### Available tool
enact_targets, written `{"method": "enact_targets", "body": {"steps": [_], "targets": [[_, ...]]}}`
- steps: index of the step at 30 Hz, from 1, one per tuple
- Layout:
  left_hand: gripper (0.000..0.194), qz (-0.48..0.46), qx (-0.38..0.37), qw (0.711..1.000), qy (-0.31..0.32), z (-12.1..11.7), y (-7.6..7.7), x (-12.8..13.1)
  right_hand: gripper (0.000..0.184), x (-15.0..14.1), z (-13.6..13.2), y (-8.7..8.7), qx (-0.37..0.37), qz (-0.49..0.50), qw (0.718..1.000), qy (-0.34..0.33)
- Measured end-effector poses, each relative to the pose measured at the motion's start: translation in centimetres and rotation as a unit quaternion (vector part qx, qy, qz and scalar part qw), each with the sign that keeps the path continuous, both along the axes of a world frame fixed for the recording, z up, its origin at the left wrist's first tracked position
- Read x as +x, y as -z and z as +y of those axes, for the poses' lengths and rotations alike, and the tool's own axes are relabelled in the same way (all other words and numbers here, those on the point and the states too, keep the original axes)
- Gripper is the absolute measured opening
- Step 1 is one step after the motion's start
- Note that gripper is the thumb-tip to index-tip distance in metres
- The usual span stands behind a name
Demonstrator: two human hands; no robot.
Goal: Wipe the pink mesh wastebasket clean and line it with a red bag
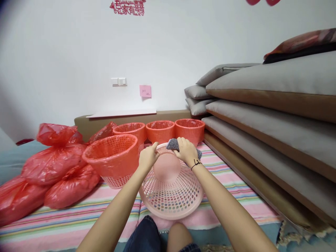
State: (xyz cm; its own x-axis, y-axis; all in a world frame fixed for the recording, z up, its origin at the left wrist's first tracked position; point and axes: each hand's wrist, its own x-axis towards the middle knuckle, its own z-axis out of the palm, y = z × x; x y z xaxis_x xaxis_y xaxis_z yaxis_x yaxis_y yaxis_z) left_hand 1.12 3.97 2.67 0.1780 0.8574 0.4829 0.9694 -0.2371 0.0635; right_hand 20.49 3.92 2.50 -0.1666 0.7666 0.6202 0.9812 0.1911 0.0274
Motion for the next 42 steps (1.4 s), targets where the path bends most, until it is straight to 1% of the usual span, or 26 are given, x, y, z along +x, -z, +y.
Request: {"method": "enact_targets", "body": {"steps": [5, 9, 12, 14, 17, 20, 21, 23, 25, 26, 28, 30, 31, 33, 34, 36, 39, 42], "targets": [[0.033, -0.009, -0.009, 1.0, -0.008, 0.1, -0.1, -0.3, 0.029, -0.4, 0.2, 0.1, 0.02, 0.012, 1.0, -0.014], [0.032, -0.063, -0.034, 0.997, 0.035, 0.5, -0.6, -0.7, 0.028, -0.6, 0.4, 0.1, 0.025, 0.01, 1.0, -0.013], [0.024, -0.099, -0.053, 0.992, 0.06, 1.0, -0.6, -1.8, 0.024, 0.0, 0.5, 0.3, 0.013, 0.019, 1.0, 0.012], [0.027, -0.118, -0.059, 0.989, 0.065, 1.1, 0.1, -2.8, 0.021, 0.9, 0.5, 0.6, 0.006, 0.048, 0.998, 0.045], [0.035, -0.157, -0.074, 0.983, 0.059, 0.7, 2.3, -4.0, 0.022, 2.8, 0.0, 1.8, 0.003, 0.107, 0.989, 0.101], [0.032, -0.217, -0.074, 0.971, 0.062, -0.5, 5.4, -4.0, 0.021, 4.4, -1.1, 3.5, 0.012, 0.144, 0.982, 0.12], [0.033, -0.252, -0.062, 0.963, 0.068, -1.0, 6.6, -3.8, 0.02, 4.8, -1.6, 4.2, 0.016, 0.153, 0.981, 0.118], [0.04, -0.338, -0.027, 0.937, 0.079, -2.2, 8.9, -3.1, 0.019, 5.3, -2.7, 5.7, 0.021, 0.175, 0.977, 0.122], [0.046, -0.403, -0.001, 0.912, 0.079, -3.4, 11.0, -2.5, 0.021, 5.8, -3.8, 7.3, 0.015, 0.205, 0.968, 0.142], [0.05, -0.418, 0.006, 0.905, 0.077, -3.9, 11.9, -2.3, 0.023, 6.1, -4.3, 8.1, 0.009, 0.219, 0.964, 0.154], [0.057, -0.421, 0.008, 0.903, 0.079, -4.8, 13.3, -2.0, 0.027, 6.6, -5.4, 9.5, -0.004, 0.236, 0.958, 0.166], [0.064, -0.405, 0.003, 0.91, 0.091, -5.4, 14.0, -2.1, 0.029, 7.0, -6.4, 10.4, -0.019, 0.24, 0.957, 0.161], [0.067, -0.398, -0.001, 0.912, 0.096, -5.6, 14.0, -2.2, 0.03, 7.2, -6.7, 10.6, -0.029, 0.24, 0.957, 0.158], [0.07, -0.39, -0.006, 0.914, 0.108, -5.7, 13.5, -2.6, 0.032, 7.4, -7.1, 10.7, -0.045, 0.242, 0.958, 0.149], [0.071, -0.388, -0.006, 0.914, 0.115, -5.7, 12.9, -3.0, 0.033, 7.5, -7.1, 10.5, -0.049, 0.242, 0.959, 0.141], [0.074, -0.379, -0.007, 0.916, 0.133, -5.8, 11.4, -3.8, 0.035, 7.5, -6.9, 9.8, -0.046, 0.24, 0.963, 0.116], [0.079, -0.323, -0.044, 0.931, 0.166, -6.0, 8.2, -4.8, 0.032, 6.6, -6.4, 7.4, -0.022, 0.209, 0.977, 0.035], [0.079, -0.225, -0.087, 0.953, 0.182, -6.4, 4.6, -4.9, 0.026, 4.3, -6.1, 3.8, -0.003, 0.127, 0.989, -0.076]]}}
